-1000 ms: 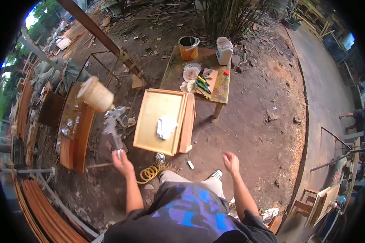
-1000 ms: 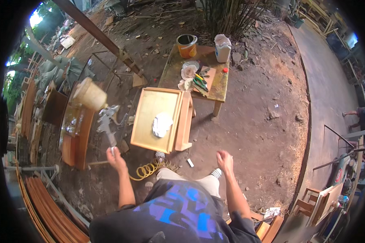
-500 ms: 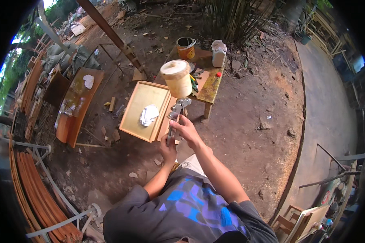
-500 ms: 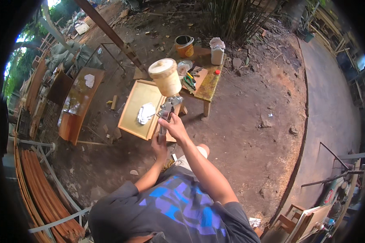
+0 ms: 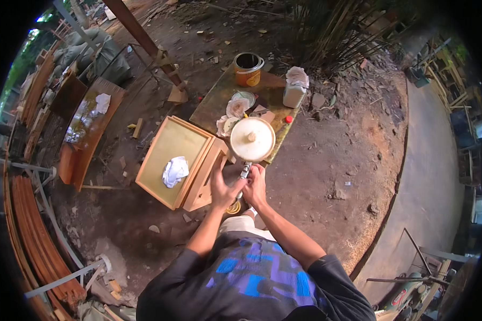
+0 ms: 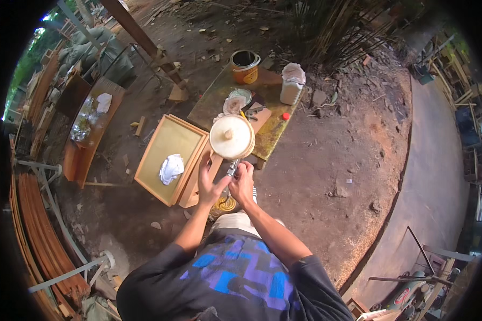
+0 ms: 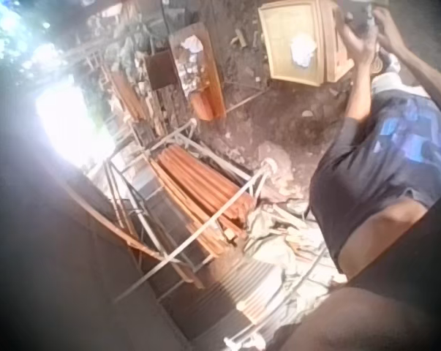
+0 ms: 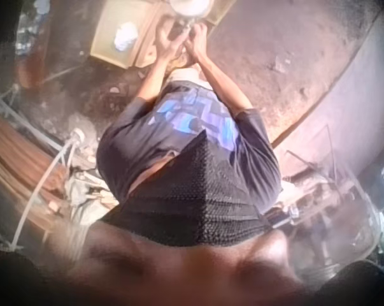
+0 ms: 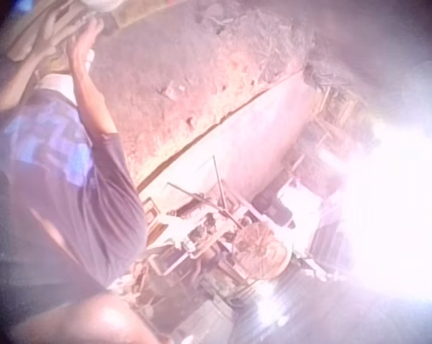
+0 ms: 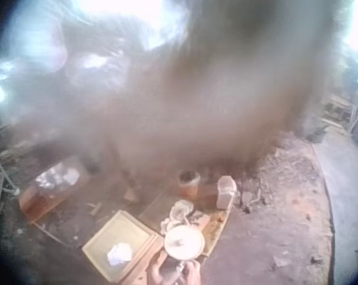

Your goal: Applying finish to wooden panels using a spray gun after wiping them down with a cloth.

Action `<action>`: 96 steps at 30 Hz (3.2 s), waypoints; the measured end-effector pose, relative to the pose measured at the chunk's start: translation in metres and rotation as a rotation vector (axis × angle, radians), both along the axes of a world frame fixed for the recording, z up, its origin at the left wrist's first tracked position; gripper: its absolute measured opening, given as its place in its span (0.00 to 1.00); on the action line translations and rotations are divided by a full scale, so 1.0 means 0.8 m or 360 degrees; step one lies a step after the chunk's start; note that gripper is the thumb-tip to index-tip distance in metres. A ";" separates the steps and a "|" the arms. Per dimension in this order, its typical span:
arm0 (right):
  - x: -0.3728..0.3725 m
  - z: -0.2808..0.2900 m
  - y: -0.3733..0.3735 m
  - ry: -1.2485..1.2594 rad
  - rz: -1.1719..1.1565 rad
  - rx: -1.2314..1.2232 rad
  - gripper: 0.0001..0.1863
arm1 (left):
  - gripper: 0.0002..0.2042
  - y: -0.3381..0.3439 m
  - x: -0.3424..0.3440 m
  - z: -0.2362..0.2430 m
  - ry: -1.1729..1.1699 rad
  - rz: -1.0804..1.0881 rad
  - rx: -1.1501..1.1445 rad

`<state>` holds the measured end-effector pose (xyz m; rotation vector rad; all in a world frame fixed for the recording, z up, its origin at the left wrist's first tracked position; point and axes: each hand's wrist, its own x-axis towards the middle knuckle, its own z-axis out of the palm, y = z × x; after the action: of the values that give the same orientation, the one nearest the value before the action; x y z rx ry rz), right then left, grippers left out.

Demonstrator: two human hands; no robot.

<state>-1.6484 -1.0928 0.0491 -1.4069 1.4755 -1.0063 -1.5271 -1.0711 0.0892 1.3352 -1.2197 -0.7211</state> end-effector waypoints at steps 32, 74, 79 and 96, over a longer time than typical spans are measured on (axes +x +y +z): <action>-0.147 0.063 -0.428 0.1381 0.2581 -0.0453 0.41 | 0.42 -0.252 -0.154 -0.213 -0.0679 -0.0022 0.0258; -0.159 -0.160 -0.853 -0.0580 0.0630 0.1284 0.19 | 0.45 -0.160 -0.157 -0.319 0.0003 0.1232 0.0529; -0.193 -0.069 -0.722 -0.0348 0.0756 0.1207 0.25 | 0.39 -0.143 -0.140 -0.299 -0.0392 0.1275 0.0504; -0.219 -0.108 -0.502 0.0510 0.1289 0.1353 0.25 | 0.36 -0.099 -0.140 -0.352 -0.0402 0.0737 0.0668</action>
<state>-1.8235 -1.4940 -0.0373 -1.3201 1.1281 0.3433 -1.6392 -1.1501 -0.1925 2.0223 -0.9192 -0.4951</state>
